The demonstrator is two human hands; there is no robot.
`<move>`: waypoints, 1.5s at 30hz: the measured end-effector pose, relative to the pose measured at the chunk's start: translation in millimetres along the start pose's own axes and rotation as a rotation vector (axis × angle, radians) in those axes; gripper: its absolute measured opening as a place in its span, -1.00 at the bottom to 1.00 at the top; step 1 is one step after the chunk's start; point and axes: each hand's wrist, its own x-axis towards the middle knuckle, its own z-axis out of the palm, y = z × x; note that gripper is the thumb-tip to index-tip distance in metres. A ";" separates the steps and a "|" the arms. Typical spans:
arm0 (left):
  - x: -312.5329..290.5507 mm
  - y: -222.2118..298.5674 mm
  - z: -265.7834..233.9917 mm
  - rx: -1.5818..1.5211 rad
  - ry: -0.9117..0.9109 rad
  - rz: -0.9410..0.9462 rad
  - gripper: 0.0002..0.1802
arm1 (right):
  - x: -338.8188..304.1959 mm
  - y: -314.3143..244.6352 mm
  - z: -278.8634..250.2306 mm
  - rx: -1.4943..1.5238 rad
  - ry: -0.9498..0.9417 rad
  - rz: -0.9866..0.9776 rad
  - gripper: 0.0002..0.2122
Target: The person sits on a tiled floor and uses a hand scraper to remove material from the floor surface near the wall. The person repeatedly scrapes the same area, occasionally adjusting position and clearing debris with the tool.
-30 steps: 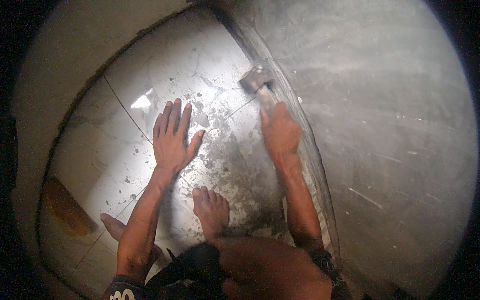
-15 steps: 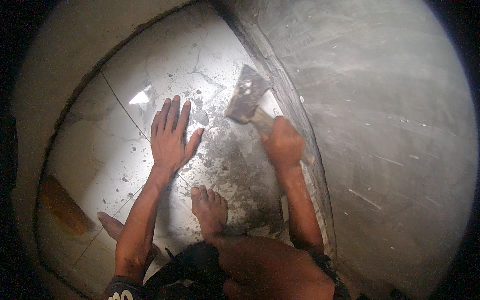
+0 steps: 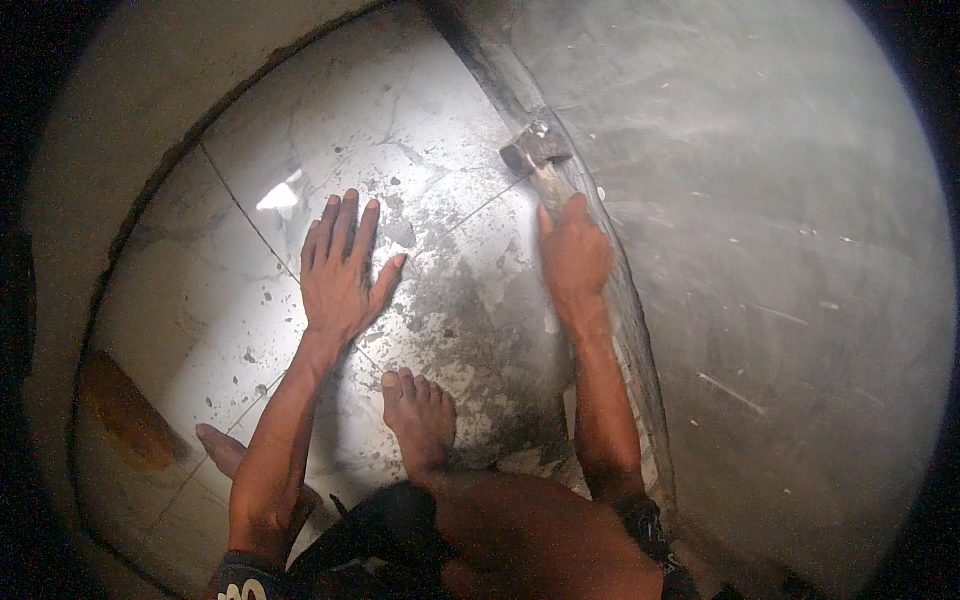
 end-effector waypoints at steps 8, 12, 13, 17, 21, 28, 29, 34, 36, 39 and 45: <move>-1.0 0.5 -1.5 0.026 0.011 0.002 -0.21 | -34.2 34.0 3.1 0.001 0.075 -0.099 -0.65; 1.5 2.6 0.8 0.030 0.018 0.011 -0.21 | -33.2 28.3 -6.6 0.103 0.035 -0.030 -0.65; 1.5 2.0 0.5 0.031 0.009 0.003 -0.21 | -38.0 25.0 -13.6 0.155 0.043 -0.052 -0.65; 2.2 4.1 0.8 0.020 0.006 0.004 -0.22 | -21.9 46.8 -5.7 0.120 -0.028 0.055 -0.65; -1.5 -2.0 0.4 0.027 0.016 -0.018 -0.22 | -35.0 27.6 -45.3 0.436 -0.097 0.111 -0.67; -5.3 -7.7 5.3 -0.001 0.001 -0.015 -0.25 | -55.8 22.2 -45.8 0.406 0.087 -0.015 -0.71; -7.0 -8.0 7.5 0.004 0.004 -0.021 -0.25 | -58.5 21.6 -44.6 0.405 0.136 -0.044 -0.70; -8.8 -8.2 8.6 0.013 0.029 -0.032 -0.22 | -32.6 31.3 -20.9 0.201 0.066 0.005 -0.69; -6.7 -6.6 8.7 0.011 0.012 -0.040 -0.22 | -28.6 33.6 -19.4 0.171 -0.010 0.050 -0.66; -6.2 -5.8 8.2 0.005 -0.014 -0.054 -0.21 | -40.3 34.4 -24.3 0.281 0.071 -0.020 -0.62; -4.6 -6.1 10.7 -0.013 0.006 -0.035 -0.21 | -18.9 45.6 -8.6 0.143 -0.011 -0.012 -0.66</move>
